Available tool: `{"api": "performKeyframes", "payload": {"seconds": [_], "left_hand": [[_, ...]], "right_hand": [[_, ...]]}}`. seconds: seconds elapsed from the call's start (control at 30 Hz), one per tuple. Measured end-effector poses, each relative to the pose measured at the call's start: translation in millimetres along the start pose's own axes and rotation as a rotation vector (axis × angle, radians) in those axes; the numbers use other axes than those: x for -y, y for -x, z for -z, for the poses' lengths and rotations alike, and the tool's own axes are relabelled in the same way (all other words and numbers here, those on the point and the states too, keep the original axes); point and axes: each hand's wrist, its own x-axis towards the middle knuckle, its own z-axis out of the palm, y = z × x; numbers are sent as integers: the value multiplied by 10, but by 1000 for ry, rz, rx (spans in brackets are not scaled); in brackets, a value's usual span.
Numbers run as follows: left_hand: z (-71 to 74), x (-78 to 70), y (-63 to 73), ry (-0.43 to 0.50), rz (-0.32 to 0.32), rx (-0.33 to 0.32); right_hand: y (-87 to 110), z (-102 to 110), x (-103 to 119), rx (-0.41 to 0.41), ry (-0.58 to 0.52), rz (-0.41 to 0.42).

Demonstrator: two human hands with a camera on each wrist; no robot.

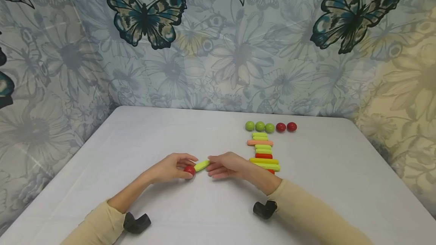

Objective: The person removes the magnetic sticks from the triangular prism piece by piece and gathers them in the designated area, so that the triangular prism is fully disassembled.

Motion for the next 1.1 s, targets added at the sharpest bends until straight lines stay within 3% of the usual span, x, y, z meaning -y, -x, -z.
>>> {"api": "performKeyframes", "payload": {"seconds": [0.47,1.1], "left_hand": [[3,25,-27,-9,22,-35],[16,26,-21,-45,43,-85]], "right_hand": [[-95,-223,-7,-36,-109,68],[-156,-347,12,-90,-85,122]]}}
